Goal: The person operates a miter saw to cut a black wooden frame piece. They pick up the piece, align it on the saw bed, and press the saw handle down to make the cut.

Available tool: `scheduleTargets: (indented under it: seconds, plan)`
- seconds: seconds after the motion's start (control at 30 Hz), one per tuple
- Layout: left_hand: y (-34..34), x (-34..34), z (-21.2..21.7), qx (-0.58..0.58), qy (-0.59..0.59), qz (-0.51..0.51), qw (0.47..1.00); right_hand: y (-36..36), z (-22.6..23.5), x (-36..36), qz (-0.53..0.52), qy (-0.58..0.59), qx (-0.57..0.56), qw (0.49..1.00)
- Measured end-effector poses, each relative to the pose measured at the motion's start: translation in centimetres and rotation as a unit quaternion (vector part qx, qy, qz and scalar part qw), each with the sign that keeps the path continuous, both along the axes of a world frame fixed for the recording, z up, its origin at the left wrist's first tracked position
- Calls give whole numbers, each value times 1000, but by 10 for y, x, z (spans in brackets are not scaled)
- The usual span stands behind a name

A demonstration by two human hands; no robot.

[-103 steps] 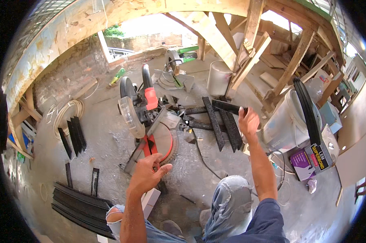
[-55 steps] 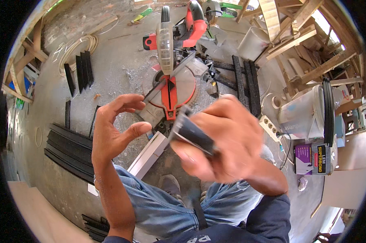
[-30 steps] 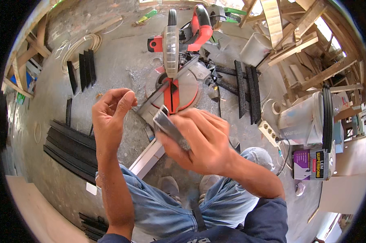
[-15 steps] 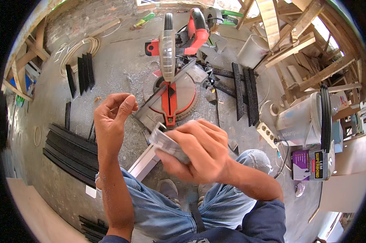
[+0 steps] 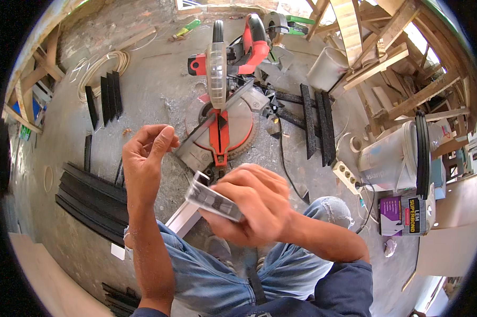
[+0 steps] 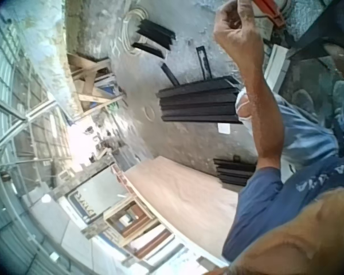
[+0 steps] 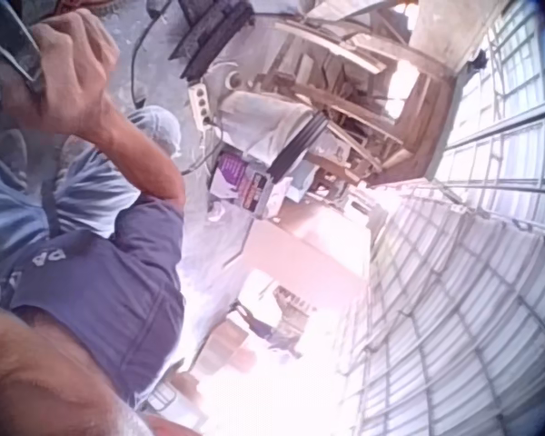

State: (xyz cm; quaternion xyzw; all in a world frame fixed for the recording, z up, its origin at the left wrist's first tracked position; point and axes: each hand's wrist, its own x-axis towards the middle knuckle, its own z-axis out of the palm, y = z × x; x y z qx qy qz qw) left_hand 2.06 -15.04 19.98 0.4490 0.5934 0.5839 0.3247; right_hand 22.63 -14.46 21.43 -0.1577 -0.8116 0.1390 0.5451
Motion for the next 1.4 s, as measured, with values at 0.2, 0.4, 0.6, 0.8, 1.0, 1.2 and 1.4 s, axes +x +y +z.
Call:
scheduleTargets:
  seconds: [0.2, 0.4, 0.6, 0.8, 1.0, 1.2, 1.4]
  plan:
    - [-1, -1, -2, 4, -4, 3, 1000, -3, 12, 3, 25, -68, -19, 997]
    - [2, 1, -16, -120, -33, 45, 991, 2, 36, 46, 19, -13, 35, 999]
    - [9, 28, -38, -95, -248, 129, 955, -19, 45, 71, 38, -43, 36, 998]
    - [8, 40, -42, -114, -606, -131, 776, -4, 24, 53, 177, -79, 75, 978]
    - [10, 6, -39, 46, -553, -103, 826, -13, -11, 29, 172, -205, 90, 959]
    - [0, -11, -11, 83, -495, -67, 863, -1, -9, 21, 190, -346, 52, 917]
    - [-5, -7, -12, 95, -451, -130, 878, 10, -7, 28, 97, -303, 7, 948]
